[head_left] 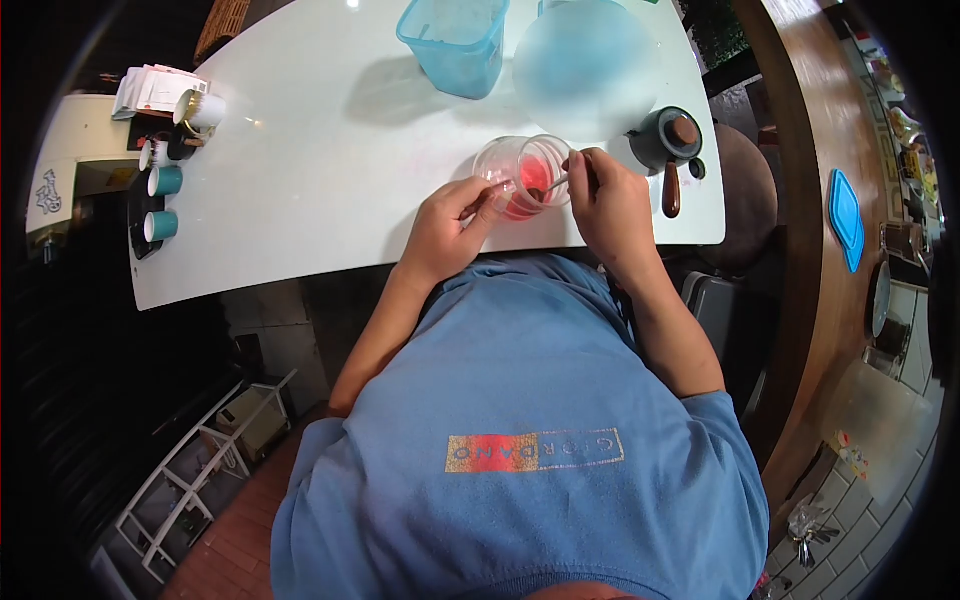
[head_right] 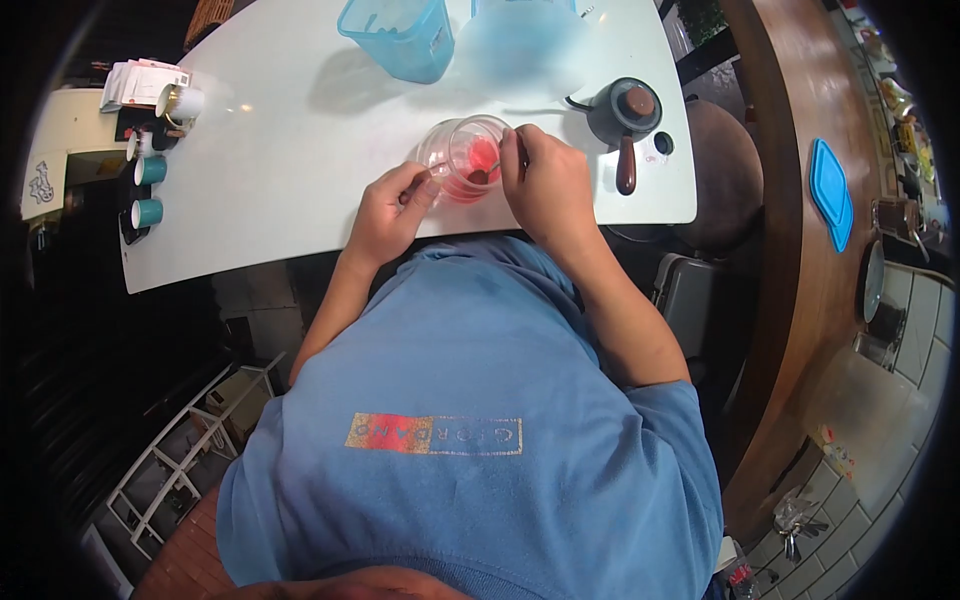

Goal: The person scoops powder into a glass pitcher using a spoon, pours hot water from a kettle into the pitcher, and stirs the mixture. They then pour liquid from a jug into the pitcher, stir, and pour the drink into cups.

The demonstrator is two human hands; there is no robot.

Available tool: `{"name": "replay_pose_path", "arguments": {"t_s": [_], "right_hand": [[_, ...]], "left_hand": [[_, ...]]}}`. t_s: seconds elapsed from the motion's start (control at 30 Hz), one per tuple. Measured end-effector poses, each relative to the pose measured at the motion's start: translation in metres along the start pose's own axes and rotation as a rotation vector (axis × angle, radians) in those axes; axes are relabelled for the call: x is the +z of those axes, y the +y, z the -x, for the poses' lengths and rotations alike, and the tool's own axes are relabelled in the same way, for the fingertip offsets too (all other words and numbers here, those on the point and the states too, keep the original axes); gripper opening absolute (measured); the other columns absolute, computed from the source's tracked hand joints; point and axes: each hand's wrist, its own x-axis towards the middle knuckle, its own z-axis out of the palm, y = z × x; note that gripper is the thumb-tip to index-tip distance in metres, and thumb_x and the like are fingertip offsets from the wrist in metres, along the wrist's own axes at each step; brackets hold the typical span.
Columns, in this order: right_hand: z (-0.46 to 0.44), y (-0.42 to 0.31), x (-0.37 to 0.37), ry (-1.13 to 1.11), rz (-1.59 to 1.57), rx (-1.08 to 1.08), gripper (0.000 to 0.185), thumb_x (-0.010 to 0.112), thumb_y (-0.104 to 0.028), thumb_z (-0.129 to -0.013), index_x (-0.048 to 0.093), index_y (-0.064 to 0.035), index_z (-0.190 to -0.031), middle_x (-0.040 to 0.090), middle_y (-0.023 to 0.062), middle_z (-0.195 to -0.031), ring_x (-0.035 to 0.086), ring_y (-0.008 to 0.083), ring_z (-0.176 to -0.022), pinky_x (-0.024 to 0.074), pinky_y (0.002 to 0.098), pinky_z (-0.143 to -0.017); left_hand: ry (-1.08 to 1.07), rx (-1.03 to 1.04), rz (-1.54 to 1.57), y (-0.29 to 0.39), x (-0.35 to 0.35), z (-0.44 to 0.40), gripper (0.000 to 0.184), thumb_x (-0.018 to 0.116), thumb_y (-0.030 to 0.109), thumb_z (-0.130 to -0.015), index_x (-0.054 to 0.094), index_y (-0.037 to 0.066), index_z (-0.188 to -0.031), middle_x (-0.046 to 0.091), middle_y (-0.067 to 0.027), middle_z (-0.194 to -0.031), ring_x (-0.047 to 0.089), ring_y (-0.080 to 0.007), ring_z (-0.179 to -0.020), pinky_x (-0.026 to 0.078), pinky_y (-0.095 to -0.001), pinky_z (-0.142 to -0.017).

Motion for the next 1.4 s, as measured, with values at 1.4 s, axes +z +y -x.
{"name": "replay_pose_path", "arguments": {"t_s": [1.4], "right_hand": [[-0.006,0.002,-0.01,-0.13,-0.09,0.02,0.012,0.06,-0.012,-0.087,0.063,-0.001,-0.091,0.063,0.0186,-0.078,0.062,0.0342,-0.071,0.0476,0.0412,-0.062]], "left_hand": [[-0.047,-0.022,0.006,0.003,-0.006,-0.004,0.025,0.063,0.023,-0.091,0.063,-0.001,-0.094,0.058,-0.0094,-0.07,0.05,-0.0132,-0.059,0.043,-0.0265,-0.057]]}}
